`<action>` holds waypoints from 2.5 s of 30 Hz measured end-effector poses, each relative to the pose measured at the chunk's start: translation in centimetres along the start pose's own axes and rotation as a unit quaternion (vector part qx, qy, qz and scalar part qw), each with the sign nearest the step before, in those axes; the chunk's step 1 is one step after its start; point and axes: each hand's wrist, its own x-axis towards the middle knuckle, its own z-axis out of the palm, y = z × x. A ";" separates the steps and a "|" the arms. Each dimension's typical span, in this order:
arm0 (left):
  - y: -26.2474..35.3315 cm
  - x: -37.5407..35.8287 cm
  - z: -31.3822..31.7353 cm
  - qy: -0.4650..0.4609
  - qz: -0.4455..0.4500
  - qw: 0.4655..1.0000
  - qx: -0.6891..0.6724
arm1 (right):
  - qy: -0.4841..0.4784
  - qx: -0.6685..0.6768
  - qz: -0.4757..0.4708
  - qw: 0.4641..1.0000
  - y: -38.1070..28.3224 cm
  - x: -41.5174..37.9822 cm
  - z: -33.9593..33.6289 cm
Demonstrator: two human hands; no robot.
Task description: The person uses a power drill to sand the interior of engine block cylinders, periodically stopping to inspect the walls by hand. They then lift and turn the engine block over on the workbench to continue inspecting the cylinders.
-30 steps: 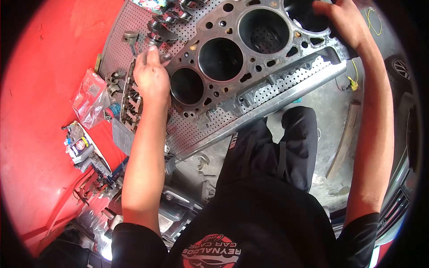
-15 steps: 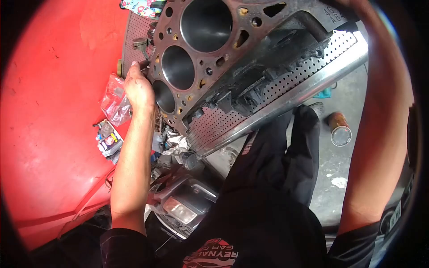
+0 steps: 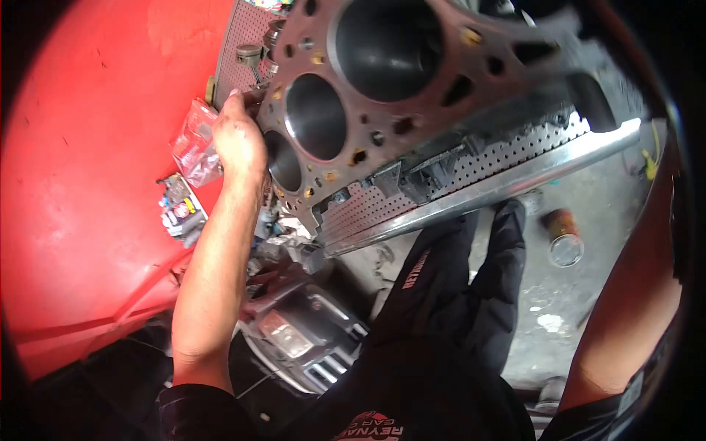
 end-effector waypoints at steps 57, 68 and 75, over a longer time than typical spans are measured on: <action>-2.5 0.1 1.5 -0.020 0.028 0.961 -0.273 | -0.056 0.523 0.338 0.781 -19.5 -6.9 18.8; -2.7 0.7 0.1 -0.049 0.057 0.989 -0.126 | -0.011 0.558 0.308 0.771 -20.0 -6.9 20.7; -2.9 1.0 0.0 -0.039 0.104 0.992 -0.068 | 0.015 0.511 0.268 0.816 -19.0 -6.8 21.3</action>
